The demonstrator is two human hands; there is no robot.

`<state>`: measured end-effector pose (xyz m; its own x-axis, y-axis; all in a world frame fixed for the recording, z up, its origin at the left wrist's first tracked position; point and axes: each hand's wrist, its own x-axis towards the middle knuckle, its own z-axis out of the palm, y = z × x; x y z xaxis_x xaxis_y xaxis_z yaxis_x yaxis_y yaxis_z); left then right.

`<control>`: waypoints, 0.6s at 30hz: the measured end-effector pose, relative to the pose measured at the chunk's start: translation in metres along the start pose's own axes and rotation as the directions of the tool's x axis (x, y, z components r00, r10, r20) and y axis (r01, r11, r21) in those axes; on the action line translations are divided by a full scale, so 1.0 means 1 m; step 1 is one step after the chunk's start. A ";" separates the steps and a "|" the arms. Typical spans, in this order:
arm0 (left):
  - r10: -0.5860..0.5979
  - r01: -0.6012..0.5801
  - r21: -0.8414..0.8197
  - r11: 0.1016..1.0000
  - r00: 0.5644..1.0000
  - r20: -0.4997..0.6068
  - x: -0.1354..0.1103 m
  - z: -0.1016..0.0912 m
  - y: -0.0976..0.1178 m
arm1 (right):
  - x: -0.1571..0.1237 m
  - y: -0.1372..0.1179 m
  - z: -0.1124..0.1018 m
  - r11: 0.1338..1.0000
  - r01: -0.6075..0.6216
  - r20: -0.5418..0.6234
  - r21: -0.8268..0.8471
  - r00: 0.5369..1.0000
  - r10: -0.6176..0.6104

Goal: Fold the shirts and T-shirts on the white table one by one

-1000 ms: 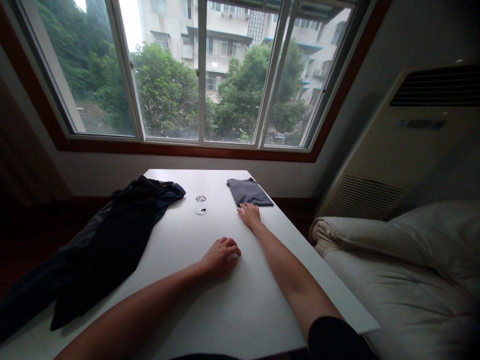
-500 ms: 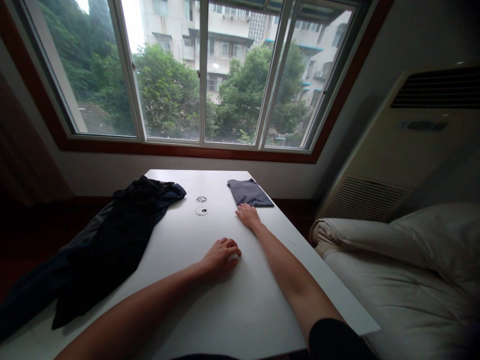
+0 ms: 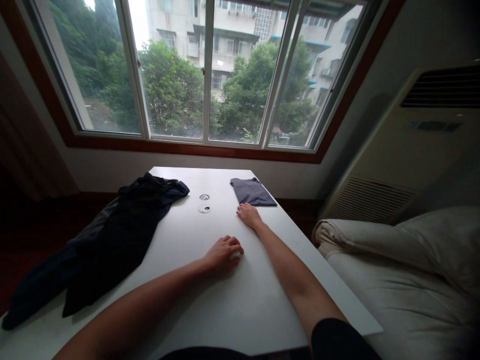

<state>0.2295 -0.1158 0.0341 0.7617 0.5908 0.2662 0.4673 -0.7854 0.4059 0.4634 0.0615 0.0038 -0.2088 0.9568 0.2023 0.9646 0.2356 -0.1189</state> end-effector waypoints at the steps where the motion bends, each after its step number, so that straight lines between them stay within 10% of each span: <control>1: 0.001 -0.001 0.001 1.000 1.000 -0.002 0.000 0.000 0.000 | 0.000 0.000 -0.001 1.000 0.000 0.000 0.001 1.000 0.000; 18: 0.000 0.000 -0.001 1.000 1.000 0.005 0.000 -0.001 0.000 | 0.001 0.004 -0.004 0.995 -0.021 -0.171 0.093 0.985 0.036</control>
<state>0.2290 -0.1163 0.0350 0.7637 0.5900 0.2619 0.4669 -0.7851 0.4070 0.4681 0.0630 0.0071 -0.1429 0.9215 0.3613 0.9495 0.2307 -0.2128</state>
